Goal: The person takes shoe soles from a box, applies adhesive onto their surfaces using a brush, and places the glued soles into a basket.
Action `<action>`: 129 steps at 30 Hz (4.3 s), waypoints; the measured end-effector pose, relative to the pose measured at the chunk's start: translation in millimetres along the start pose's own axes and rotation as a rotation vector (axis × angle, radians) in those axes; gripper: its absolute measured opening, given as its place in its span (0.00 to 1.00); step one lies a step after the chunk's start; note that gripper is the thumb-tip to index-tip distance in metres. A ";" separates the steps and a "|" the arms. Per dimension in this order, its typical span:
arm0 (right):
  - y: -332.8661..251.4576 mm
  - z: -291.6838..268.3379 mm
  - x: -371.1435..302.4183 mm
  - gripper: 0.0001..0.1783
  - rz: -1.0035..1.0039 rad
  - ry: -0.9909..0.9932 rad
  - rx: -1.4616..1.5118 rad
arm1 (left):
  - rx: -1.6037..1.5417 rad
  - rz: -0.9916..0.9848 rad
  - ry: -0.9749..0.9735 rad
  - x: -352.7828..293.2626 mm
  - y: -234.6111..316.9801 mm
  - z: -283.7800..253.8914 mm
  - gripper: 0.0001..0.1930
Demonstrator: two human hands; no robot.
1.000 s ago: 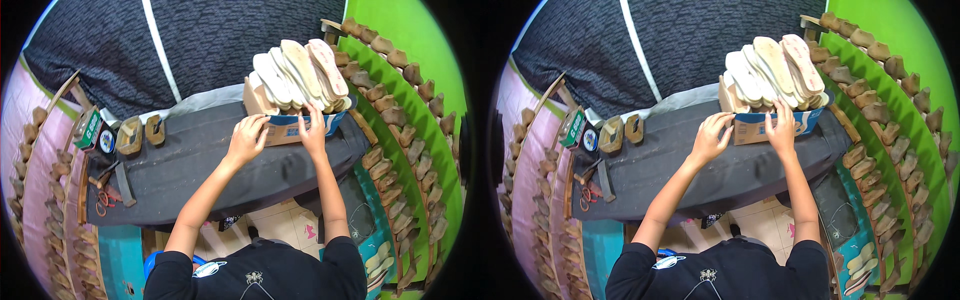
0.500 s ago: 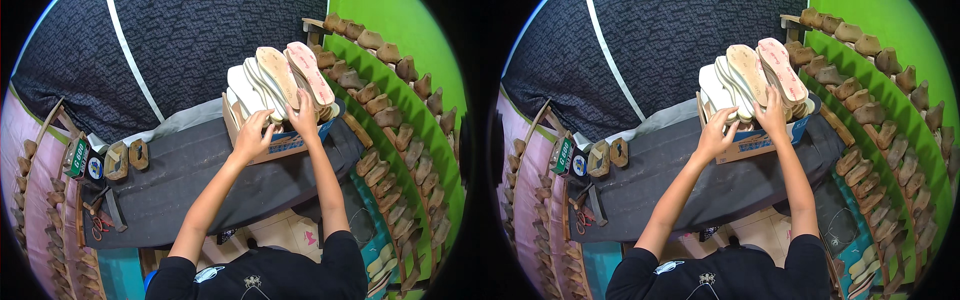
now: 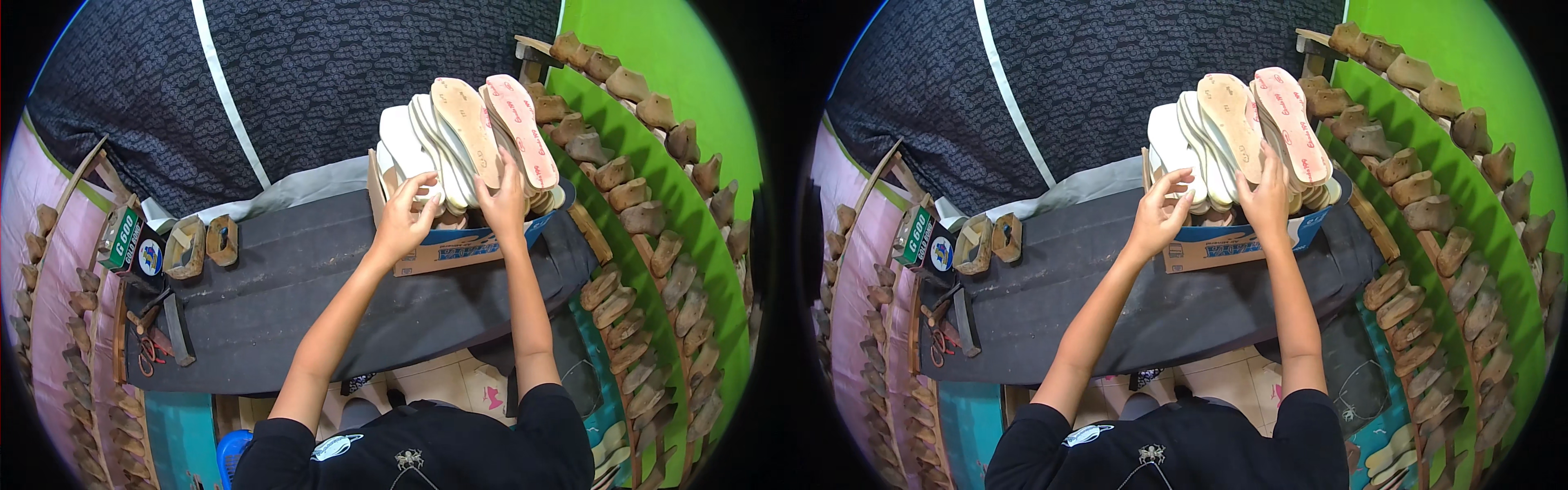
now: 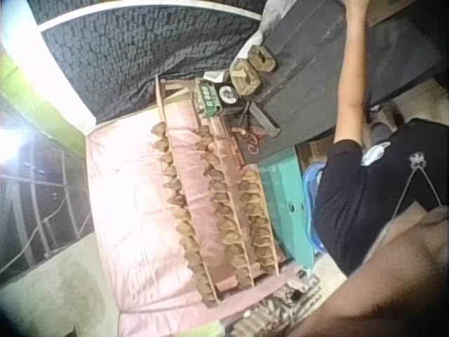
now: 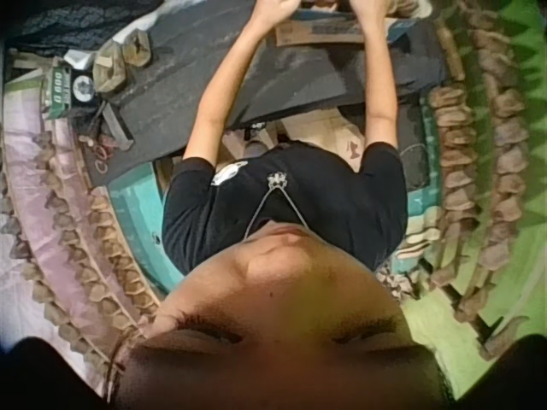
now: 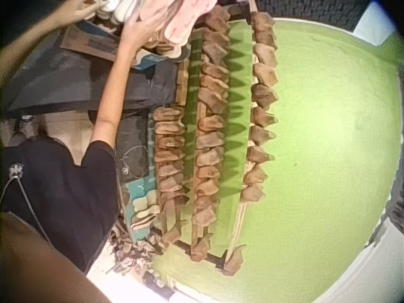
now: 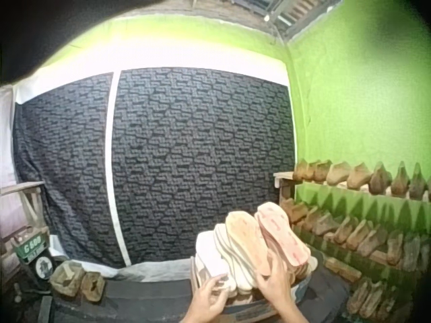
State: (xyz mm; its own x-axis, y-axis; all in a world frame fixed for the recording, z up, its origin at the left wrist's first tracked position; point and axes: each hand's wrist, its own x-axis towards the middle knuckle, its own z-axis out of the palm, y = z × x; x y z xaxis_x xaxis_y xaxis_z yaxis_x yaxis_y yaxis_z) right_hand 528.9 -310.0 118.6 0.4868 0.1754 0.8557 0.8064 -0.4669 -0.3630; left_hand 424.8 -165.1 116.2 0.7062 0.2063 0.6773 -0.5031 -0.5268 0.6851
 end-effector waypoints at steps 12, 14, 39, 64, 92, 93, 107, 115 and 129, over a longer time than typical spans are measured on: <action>-104.7 28.9 -50.6 0.33 -0.089 0.058 0.208 | -0.502 -0.286 0.137 -30.0 -29.7 -108.2 0.18; -116.7 52.4 -70.3 0.36 -0.103 -0.024 0.390 | -0.726 -0.361 0.216 -49.0 -34.9 -146.5 0.21; -209.4 240.9 -119.2 0.33 -0.183 -1.180 0.870 | -0.616 -1.067 0.294 -264.7 -144.4 -389.6 0.16; -296.6 355.6 -104.4 0.09 0.003 -0.674 1.030 | -0.700 -0.973 0.127 -268.0 -152.9 -398.2 0.19; -269.3 281.7 -121.0 0.09 0.781 -0.640 1.577 | -0.668 -0.976 0.084 -268.7 -148.3 -401.1 0.20; -271.5 270.5 -124.0 0.08 0.644 -0.705 1.495 | -0.673 -0.977 0.088 -267.7 -148.6 -400.3 0.20; -318.5 231.8 -147.1 0.09 -0.272 -0.883 1.268 | -0.636 -0.997 0.083 -270.6 -151.6 -401.0 0.20; -308.0 219.0 -131.2 0.09 -0.508 -0.861 1.168 | -0.657 -0.970 0.063 -262.3 -142.3 -399.3 0.21; -311.7 228.9 -143.4 0.10 -0.460 -0.878 1.209 | -0.637 -0.996 0.059 -263.8 -147.3 -398.5 0.20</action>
State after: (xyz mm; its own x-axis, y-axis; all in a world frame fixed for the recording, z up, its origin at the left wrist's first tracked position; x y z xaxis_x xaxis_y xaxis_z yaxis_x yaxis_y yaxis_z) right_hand 284.6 8.8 24.7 -0.1796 0.7351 0.6537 0.5066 0.6387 -0.5791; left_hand 114.1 186.6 -56.6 0.9117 0.3403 -0.2304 0.0862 0.3899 0.9168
